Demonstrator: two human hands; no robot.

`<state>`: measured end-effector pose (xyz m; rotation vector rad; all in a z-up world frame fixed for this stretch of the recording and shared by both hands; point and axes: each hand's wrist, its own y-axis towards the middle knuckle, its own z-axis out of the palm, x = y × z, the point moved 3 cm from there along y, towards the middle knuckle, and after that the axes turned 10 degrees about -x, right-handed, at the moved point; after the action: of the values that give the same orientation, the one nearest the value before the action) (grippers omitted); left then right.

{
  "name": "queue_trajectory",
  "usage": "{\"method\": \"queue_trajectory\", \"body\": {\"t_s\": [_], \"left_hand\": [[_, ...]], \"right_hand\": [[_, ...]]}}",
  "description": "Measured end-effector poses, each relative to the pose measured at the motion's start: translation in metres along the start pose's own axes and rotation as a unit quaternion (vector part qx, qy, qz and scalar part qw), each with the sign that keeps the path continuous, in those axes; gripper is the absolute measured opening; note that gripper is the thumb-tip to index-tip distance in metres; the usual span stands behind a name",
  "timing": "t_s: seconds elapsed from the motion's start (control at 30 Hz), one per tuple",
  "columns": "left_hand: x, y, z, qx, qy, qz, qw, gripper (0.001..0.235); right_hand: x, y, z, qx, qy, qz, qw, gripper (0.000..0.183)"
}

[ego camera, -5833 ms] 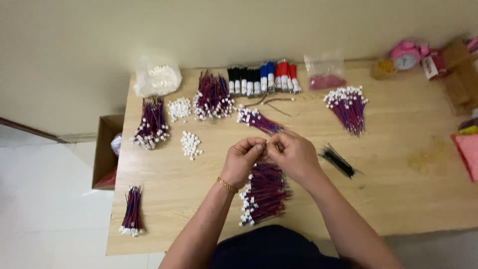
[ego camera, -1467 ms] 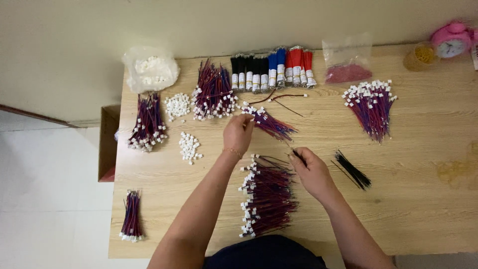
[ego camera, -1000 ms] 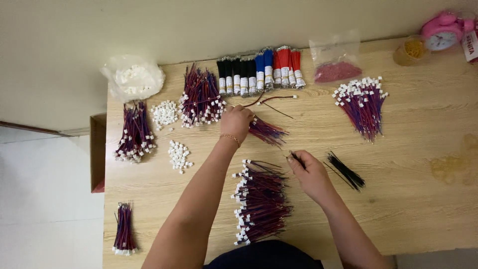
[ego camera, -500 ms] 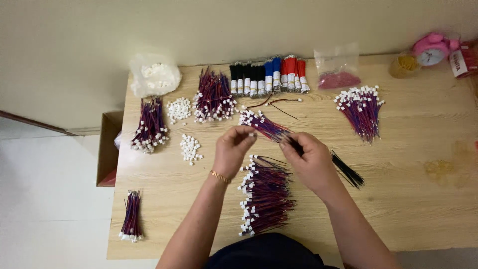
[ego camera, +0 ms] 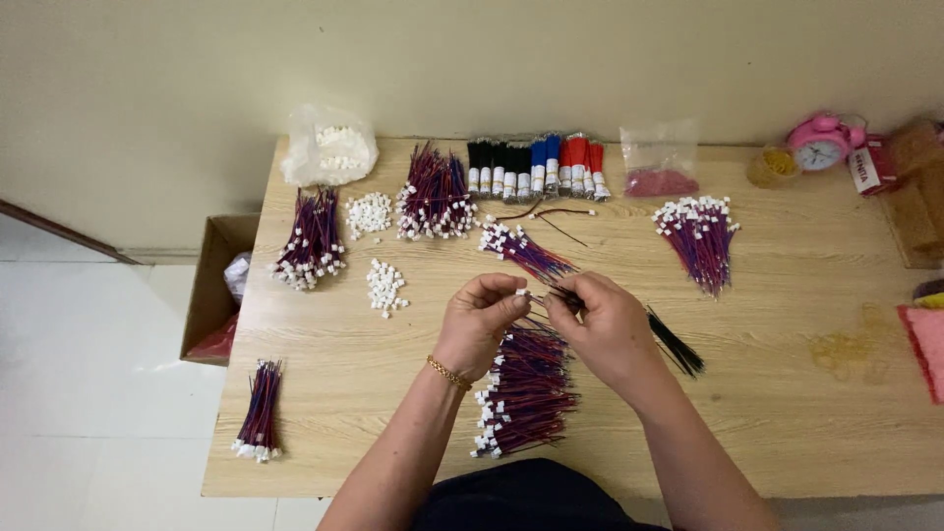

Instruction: Assembling wire components by threading small white connectors onto individual wires

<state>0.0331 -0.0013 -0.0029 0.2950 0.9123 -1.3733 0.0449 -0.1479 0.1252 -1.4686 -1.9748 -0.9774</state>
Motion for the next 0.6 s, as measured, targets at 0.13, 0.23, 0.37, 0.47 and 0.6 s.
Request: {"method": "queue_trajectory", "body": {"t_s": [0.13,0.23,0.37,0.47,0.6], "left_hand": [[-0.001,-0.004,-0.001,0.004,-0.032,-0.019,0.999,0.025],[0.002,-0.004,-0.003,0.001,-0.042,-0.028,0.999,0.025],[0.007,-0.001,-0.007,0.015,-0.055,-0.030,0.998,0.024],[0.006,-0.001,-0.006,0.024,-0.062,-0.028,0.997,0.024],[0.000,-0.005,-0.004,0.030,-0.055,-0.029,0.998,0.024]], "right_hand": [[0.007,-0.006,-0.001,-0.007,0.000,0.017,1.000,0.014],[0.010,-0.006,-0.001,-0.002,0.009,0.022,1.000,0.012],[0.007,-0.006,0.003,0.003,0.012,0.016,1.000,0.013],[0.010,-0.006,0.002,0.010,0.005,0.022,1.000,0.013],[0.019,-0.006,-0.001,0.021,-0.008,0.037,0.999,0.016]]}}
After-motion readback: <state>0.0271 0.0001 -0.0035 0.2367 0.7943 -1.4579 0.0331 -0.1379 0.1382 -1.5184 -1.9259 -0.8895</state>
